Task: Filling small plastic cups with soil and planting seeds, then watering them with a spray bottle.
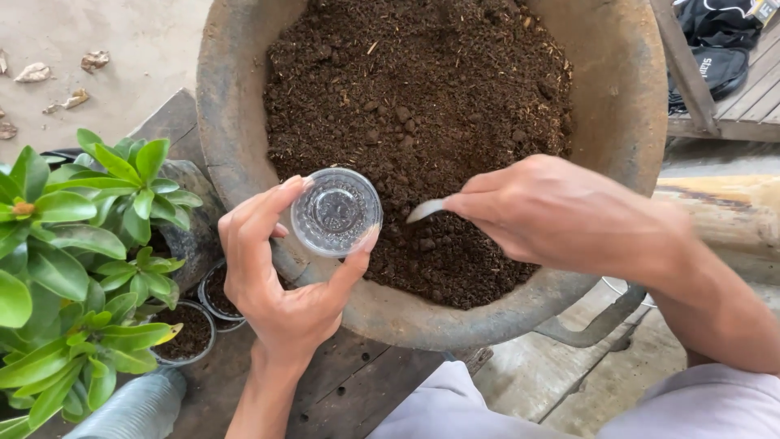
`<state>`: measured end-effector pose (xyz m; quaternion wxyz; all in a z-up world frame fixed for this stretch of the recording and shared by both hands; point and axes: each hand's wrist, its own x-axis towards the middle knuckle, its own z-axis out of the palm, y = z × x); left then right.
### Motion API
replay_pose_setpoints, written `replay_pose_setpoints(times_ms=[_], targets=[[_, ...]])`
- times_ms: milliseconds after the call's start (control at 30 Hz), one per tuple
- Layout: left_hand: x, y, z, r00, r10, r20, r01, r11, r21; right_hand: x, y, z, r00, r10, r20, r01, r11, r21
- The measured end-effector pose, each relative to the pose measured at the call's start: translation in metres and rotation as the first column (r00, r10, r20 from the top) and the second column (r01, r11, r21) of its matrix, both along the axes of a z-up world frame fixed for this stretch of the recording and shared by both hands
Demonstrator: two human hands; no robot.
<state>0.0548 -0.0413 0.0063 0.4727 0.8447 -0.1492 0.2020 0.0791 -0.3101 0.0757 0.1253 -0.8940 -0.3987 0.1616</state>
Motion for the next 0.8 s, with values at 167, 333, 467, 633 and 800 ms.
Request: replay_pose_setpoints(times_ms=[167,333,467,633,800], targets=[[0.000,0.001,0.000,1.000,0.005,0.008,-0.005,1.000,0.003,0.005,0.005,0.018,0.997,-0.051,-0.063,0.060,0.988,0.141],[-0.001,0.002,0.000,1.000,0.003,0.005,-0.003,1.000,-0.003,0.004,0.006,-0.006,0.994,-0.018,-0.107,0.005,0.992,-0.125],[0.000,0.002,0.000,1.000,-0.010,0.005,0.010,1.000,-0.013,0.008,0.016,0.025,0.997,-0.075,-0.012,0.076,0.991,0.111],[-0.001,0.001,0.000,1.000,-0.007,0.012,0.007,1.000,-0.007,0.011,0.013,-0.003,0.995,-0.035,-0.099,0.020,0.988,-0.153],[-0.001,0.003,0.000,1.000,-0.004,0.018,0.004,1.000,-0.007,0.021,0.010,0.018,0.993,-0.121,-0.013,0.121,0.986,0.118]])
